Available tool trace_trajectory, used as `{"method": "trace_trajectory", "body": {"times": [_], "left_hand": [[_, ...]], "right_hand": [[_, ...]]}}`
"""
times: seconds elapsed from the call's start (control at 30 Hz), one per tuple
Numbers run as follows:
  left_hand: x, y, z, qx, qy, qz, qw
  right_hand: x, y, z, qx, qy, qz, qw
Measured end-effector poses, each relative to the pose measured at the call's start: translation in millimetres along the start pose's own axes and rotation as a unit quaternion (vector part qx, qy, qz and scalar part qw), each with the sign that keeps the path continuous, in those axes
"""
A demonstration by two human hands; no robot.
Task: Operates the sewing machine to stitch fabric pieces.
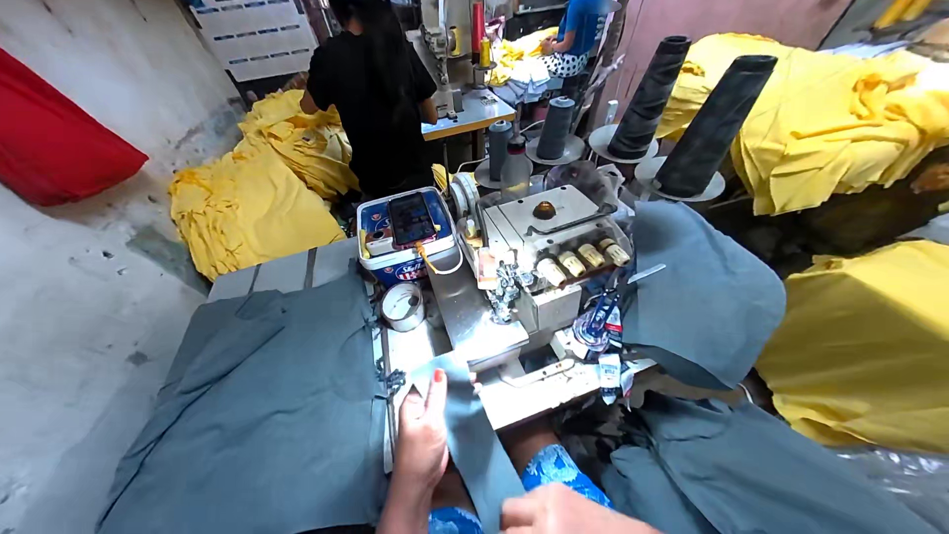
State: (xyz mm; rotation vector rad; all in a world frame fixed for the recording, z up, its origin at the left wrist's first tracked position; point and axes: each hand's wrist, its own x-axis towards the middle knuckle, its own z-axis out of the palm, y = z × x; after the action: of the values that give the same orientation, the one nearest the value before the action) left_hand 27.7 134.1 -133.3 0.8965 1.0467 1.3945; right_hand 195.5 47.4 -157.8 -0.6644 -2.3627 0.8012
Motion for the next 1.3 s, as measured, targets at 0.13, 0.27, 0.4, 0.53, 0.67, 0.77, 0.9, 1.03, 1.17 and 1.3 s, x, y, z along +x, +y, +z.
{"method": "trace_trajectory", "body": {"times": [0.13, 0.27, 0.4, 0.53, 0.67, 0.77, 0.9, 1.03, 1.17, 1.3], "left_hand": [[-6.8, -7.6, 16.0, 0.038, -0.046, 0.013, 0.998], [-12.8, -5.0, 17.6, 0.044, -0.092, 0.001, 0.995], [-16.7, -12.7, 13.5, -0.001, -0.124, -0.037, 0.992], [-15.7, -20.7, 7.7, 0.005, -0.164, -0.034, 0.986], [-14.9, -25.8, 2.1, 0.001, -0.194, -0.028, 0.981], [-14.6, -30.7, -5.4, -0.05, -0.213, -0.027, 0.975], [-6.3, -28.0, -5.5, 0.021, -0.252, 0.013, 0.967], [8.0, -16.3, -3.4, 0.102, -0.28, 0.007, 0.955], [35.3, 10.3, 5.3, 0.238, -0.319, 0.002, 0.917], [56.6, 22.6, 29.1, 0.468, -0.214, 0.085, 0.853]], "right_hand": [[23.3, 8.6, -29.8, -0.02, 0.163, -0.059, 0.985], [37.3, 22.7, -46.7, -0.02, 0.251, 0.0, 0.968], [39.4, 40.4, -47.3, 0.075, 0.282, 0.084, 0.953], [39.6, 49.1, -48.3, 0.139, 0.295, 0.135, 0.936], [39.7, 53.5, -47.1, 0.15, 0.298, 0.162, 0.929], [39.8, 54.8, -46.6, 0.151, 0.303, 0.175, 0.925], [40.8, 56.8, -42.5, 0.162, 0.318, 0.179, 0.917], [40.5, 62.8, -39.9, 0.11, 0.347, 0.185, 0.913], [42.5, 67.7, -38.6, 0.068, 0.405, 0.155, 0.899], [51.2, 69.5, -24.9, 0.052, 0.51, 0.195, 0.836]]}}
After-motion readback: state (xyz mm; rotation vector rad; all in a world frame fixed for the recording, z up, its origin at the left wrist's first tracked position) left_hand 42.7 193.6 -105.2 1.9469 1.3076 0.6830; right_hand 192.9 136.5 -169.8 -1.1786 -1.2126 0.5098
